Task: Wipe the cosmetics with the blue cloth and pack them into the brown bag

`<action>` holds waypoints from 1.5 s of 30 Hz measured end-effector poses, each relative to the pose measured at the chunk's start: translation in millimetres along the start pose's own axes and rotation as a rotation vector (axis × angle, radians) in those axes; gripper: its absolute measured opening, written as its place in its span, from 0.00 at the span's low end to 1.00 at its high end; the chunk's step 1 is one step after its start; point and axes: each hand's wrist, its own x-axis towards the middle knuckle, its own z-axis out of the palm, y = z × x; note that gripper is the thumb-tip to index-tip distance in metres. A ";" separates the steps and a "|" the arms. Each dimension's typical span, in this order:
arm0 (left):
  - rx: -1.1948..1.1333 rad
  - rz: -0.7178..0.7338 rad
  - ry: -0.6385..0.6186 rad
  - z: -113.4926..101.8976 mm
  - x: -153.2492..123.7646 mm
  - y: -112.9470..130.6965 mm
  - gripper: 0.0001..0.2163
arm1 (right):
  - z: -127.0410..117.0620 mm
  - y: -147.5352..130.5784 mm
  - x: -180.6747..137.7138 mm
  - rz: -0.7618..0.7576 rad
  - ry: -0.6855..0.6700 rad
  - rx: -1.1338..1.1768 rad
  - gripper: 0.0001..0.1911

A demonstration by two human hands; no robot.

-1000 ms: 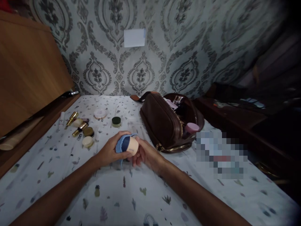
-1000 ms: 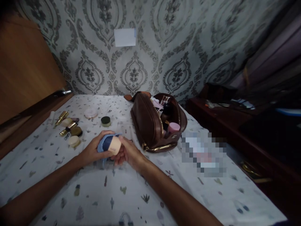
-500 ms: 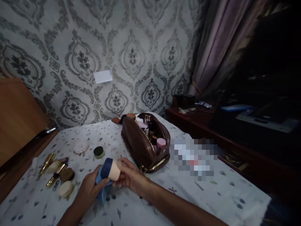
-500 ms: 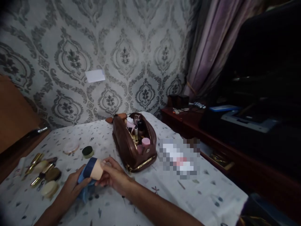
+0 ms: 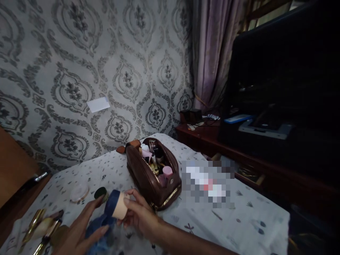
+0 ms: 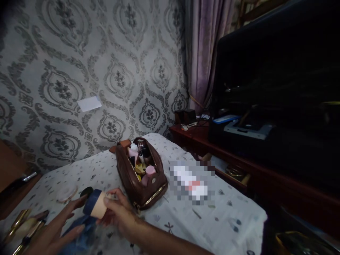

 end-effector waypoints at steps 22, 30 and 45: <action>-0.439 -0.040 0.219 -38.5 129.1 116.3 0.31 | -15.3 -245.0 84.1 -0.325 -0.120 -2.160 0.14; -0.465 0.089 0.226 -17.4 230.2 136.5 0.34 | -41.6 -238.8 113.1 -0.199 -0.441 -2.261 0.20; -0.194 0.021 -0.123 -14.3 270.0 135.6 0.28 | -46.3 -249.9 95.6 -0.145 -0.483 -2.470 0.11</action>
